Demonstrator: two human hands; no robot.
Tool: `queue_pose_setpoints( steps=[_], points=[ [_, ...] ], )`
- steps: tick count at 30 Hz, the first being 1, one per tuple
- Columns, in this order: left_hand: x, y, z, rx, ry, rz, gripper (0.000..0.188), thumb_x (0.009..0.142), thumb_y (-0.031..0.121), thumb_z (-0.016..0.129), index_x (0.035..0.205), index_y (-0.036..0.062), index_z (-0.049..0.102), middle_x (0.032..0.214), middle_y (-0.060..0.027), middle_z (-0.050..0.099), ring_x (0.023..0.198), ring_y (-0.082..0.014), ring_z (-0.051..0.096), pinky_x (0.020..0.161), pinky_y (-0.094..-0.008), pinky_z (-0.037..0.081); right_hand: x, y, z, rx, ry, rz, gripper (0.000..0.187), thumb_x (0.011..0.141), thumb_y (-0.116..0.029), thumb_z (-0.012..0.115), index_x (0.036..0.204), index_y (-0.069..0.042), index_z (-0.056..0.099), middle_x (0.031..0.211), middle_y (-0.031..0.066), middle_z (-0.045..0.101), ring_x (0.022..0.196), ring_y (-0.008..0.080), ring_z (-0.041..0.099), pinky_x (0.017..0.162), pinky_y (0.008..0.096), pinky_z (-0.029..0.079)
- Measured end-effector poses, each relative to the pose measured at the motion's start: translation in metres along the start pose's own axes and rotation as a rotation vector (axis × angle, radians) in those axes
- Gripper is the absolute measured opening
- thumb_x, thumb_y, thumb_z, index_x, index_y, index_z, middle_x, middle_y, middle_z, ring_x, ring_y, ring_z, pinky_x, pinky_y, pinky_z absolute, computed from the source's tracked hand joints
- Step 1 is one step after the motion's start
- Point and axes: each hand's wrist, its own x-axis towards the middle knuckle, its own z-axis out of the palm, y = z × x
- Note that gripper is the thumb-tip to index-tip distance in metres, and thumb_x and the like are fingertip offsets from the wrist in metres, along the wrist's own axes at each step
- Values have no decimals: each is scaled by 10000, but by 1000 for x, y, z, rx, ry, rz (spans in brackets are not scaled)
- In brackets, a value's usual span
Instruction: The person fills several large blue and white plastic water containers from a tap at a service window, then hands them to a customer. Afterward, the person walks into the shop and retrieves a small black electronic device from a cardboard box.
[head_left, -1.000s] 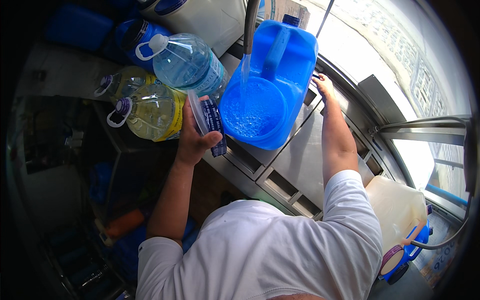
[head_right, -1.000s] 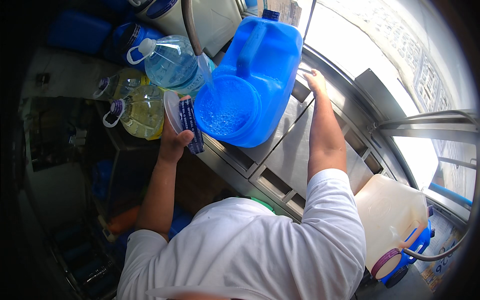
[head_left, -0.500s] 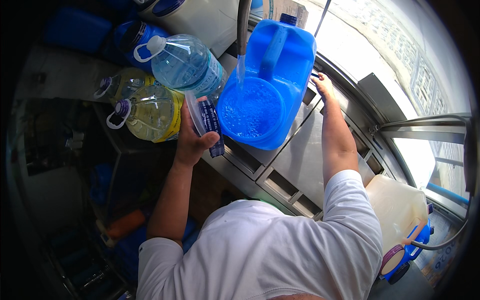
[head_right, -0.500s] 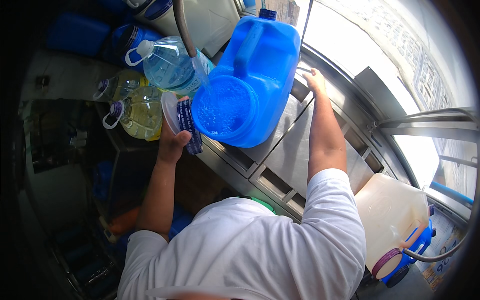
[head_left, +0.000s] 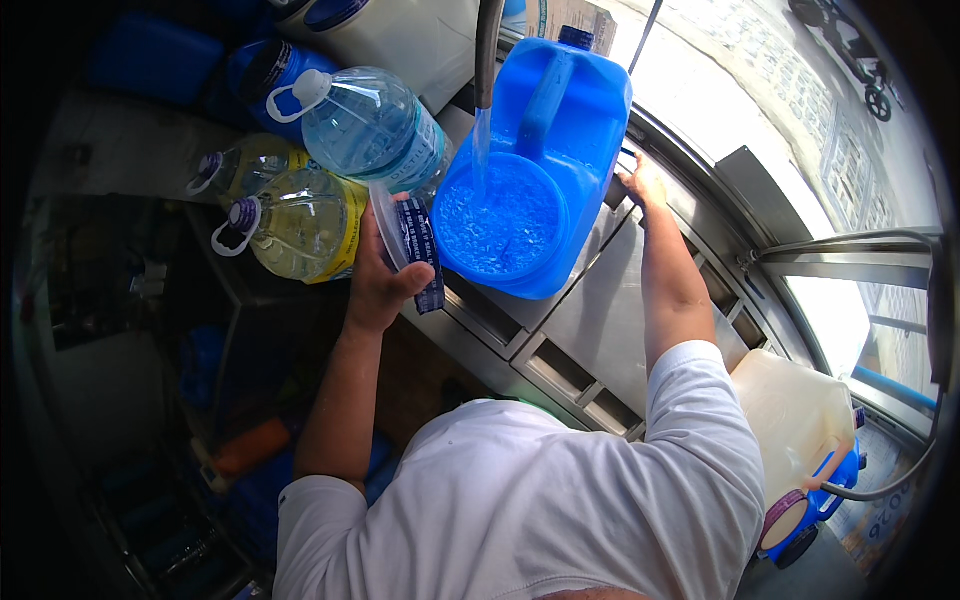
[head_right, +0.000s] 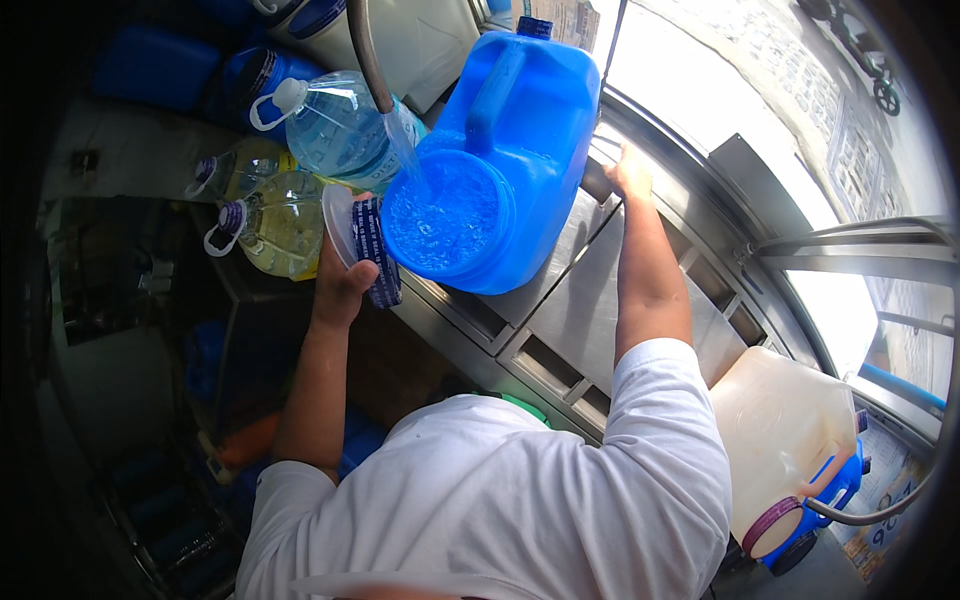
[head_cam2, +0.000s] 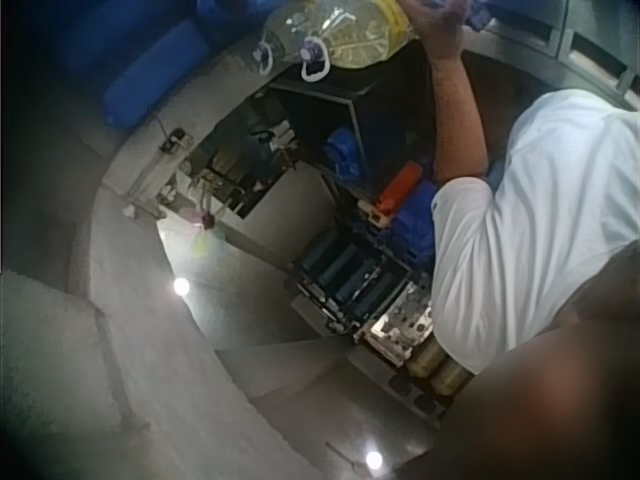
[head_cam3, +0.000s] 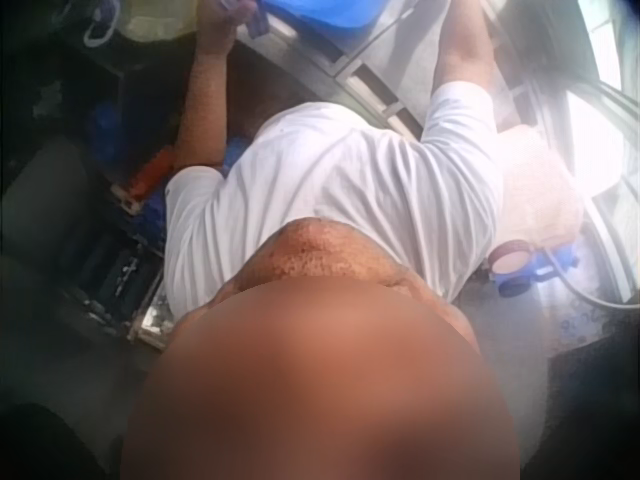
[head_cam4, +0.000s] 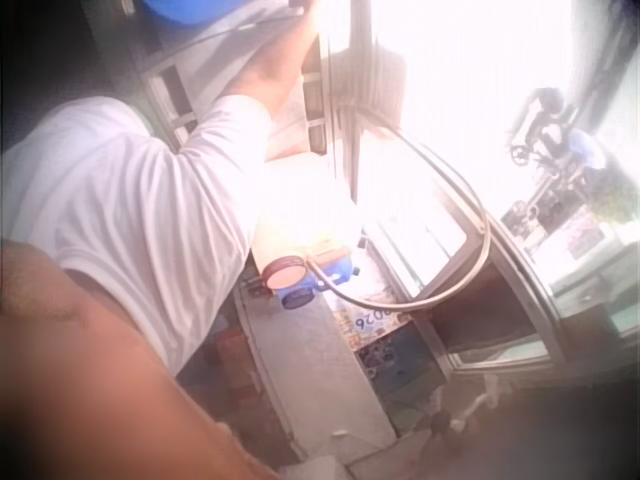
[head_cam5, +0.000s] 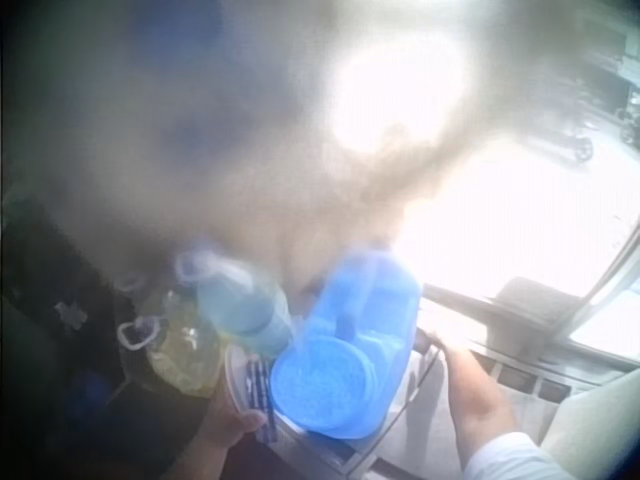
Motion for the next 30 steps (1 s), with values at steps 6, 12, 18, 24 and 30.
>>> queue_pose_setpoints(
  steps=[6, 12, 18, 24, 30],
  points=[
    [3, -5, 0, -4, -16, 45, 1228, 646, 605, 859, 1490, 3, 202, 1294, -112, 428, 1145, -177, 505, 970, -325, 462, 0, 1, 3, -46, -16, 7, 762, 867, -370, 703, 1495, -94, 369, 1417, 207, 525, 1308, 357, 511, 1098, 446, 398],
    [4, -3, 2, -15, -28, 60, 1257, 653, 606, 853, 1510, 5, 157, 1321, -113, 412, 1181, -191, 486, 993, -338, 449, 1, 3, 7, -34, -16, 0, 764, 879, -375, 686, 1504, -93, 348, 1419, 215, 521, 1312, 363, 507, 1096, 454, 398],
    [2, 1, 4, -29, -2, 36, 1256, 645, 583, 867, 1508, 3, 162, 1341, -133, 403, 1191, -197, 485, 1004, -345, 445, 0, 2, 8, -33, 5, -3, 751, 884, -371, 679, 1498, -92, 350, 1394, 229, 539, 1294, 374, 523, 1086, 463, 405],
    [1, 1, 5, -21, 32, 53, 1248, 638, 562, 880, 1503, 6, 172, 1326, -139, 406, 1179, -198, 486, 1004, -354, 445, 0, 3, 8, -42, 9, -3, 741, 884, -369, 678, 1494, -98, 355, 1369, 235, 557, 1276, 379, 536, 1076, 465, 414],
    [2, -1, 2, -15, 4, 26, 1261, 638, 558, 882, 1513, 15, 155, 1333, -140, 400, 1189, -209, 484, 1008, -355, 443, -3, 2, 9, -30, 26, 9, 729, 882, -365, 681, 1481, -93, 367, 1304, 250, 597, 1225, 399, 569, 1049, 466, 438]
  ],
)
